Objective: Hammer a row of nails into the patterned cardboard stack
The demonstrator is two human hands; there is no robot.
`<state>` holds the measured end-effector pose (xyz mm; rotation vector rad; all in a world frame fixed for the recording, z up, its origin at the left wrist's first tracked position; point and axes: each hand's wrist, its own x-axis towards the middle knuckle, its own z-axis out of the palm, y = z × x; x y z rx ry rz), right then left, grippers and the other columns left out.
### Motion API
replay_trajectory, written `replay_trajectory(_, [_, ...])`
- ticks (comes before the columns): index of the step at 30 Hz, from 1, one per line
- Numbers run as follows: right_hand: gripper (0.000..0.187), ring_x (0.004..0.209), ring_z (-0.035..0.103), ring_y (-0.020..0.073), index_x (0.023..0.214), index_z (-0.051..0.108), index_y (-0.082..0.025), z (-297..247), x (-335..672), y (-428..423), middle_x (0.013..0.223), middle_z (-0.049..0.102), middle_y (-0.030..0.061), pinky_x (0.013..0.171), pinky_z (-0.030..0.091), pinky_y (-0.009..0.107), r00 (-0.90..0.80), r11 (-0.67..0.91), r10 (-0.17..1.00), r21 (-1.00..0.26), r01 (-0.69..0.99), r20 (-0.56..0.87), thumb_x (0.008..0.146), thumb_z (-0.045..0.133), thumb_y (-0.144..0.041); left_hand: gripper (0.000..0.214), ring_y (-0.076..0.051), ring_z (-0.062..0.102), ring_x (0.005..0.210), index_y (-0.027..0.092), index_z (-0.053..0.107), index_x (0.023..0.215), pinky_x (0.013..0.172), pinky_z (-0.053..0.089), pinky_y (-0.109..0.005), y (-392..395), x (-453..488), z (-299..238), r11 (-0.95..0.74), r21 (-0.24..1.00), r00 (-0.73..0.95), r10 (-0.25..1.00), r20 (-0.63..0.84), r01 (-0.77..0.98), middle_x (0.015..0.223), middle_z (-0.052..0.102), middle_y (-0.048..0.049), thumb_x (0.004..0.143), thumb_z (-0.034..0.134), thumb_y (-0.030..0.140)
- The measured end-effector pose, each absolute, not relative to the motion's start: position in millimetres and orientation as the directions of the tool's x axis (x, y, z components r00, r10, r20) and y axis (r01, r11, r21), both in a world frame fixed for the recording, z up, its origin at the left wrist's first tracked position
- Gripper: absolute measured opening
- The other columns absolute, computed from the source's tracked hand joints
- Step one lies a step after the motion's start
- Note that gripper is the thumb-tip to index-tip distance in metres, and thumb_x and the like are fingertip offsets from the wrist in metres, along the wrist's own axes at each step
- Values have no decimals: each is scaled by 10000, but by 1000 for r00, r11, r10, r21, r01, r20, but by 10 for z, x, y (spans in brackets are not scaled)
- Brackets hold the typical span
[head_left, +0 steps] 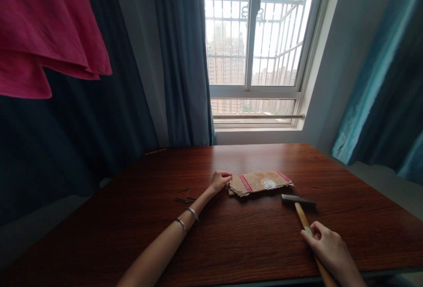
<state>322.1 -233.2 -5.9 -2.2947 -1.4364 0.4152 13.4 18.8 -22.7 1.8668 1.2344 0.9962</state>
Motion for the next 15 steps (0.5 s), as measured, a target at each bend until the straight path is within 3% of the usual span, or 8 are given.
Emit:
replay_trajectory(5, [272, 590, 594, 194, 608, 536, -217, -52, 3212, -2339, 604, 630, 29, 562, 366, 265, 434, -382, 901, -488, 785, -7, 708, 480, -464, 263, -197, 645, 759, 103, 701, 859, 667, 488, -274, 159, 144, -180, -273, 858, 241, 953, 181, 436, 836, 705, -92, 685, 610, 277])
replay_trajectory(15, [292, 630, 612, 210, 628, 577, -215, -41, 3240, -2328, 639, 653, 39, 587, 385, 269, 431, -400, 900, -504, 765, -59, 698, 481, -482, 274, -193, 637, 763, 101, 699, 886, 666, 481, -269, 103, 147, -163, -330, 833, 258, 937, 234, 443, 847, 704, -94, 704, 584, 270])
